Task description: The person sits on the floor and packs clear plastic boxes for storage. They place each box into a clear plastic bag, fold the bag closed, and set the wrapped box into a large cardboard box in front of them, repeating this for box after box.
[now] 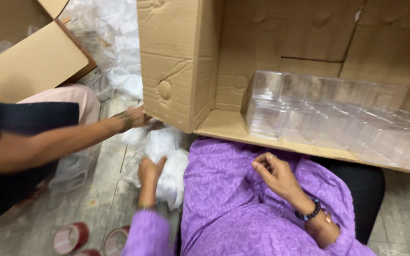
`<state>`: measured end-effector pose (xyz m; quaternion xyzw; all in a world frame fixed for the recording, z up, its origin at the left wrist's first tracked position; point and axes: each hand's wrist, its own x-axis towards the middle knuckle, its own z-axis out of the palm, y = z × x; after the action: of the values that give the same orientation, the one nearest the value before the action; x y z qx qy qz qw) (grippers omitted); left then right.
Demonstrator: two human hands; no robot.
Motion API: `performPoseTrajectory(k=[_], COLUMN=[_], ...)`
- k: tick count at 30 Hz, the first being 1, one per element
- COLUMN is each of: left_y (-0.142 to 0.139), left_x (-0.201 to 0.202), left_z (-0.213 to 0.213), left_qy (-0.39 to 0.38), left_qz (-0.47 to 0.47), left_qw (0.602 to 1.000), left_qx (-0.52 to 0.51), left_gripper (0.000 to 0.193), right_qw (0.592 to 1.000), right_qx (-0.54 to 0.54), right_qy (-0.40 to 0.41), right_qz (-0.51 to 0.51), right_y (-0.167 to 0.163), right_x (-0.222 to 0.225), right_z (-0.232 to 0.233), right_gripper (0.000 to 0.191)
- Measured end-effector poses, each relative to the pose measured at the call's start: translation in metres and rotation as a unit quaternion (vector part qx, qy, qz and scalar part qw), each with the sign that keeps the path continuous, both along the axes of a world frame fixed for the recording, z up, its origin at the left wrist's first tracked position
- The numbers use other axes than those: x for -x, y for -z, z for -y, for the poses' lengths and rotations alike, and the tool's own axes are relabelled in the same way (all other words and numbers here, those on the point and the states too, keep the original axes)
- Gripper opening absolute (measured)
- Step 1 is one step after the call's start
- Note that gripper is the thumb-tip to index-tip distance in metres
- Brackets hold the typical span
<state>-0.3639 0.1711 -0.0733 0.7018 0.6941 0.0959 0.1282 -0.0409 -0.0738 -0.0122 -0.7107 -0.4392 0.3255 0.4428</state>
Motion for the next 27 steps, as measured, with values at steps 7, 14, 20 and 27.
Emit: performPoseTrajectory(k=[7, 14, 20, 27], left_y=[-0.096, -0.126, -0.115, -0.109], left_x=[-0.107, -0.175, -0.207, -0.216], left_z=[0.108, 0.116, 0.146, 0.140], left_qy=[0.217, 0.259, 0.338, 0.307], left_qz=[0.555, 0.594, 0.601, 0.591], left_qw=[0.795, 0.734, 0.707, 0.721], left_qx=[0.112, 0.205, 0.156, 0.193], left_gripper=[0.053, 0.044, 0.026, 0.027], right_qw=[0.922, 0.957, 0.921, 0.890], right_qx=[-0.072, -0.149, -0.131, -0.322], right_qy=[-0.163, 0.027, 0.037, 0.168], right_qz=[-0.345, -0.247, -0.366, -0.275], right_y=[-0.029, -0.040, -0.035, -0.050], right_x=[0.032, 0.002, -0.024, -0.059], right_z=[-0.021, 0.001, 0.034, 0.046], right_gripper=[0.051, 0.021, 0.031, 0.014])
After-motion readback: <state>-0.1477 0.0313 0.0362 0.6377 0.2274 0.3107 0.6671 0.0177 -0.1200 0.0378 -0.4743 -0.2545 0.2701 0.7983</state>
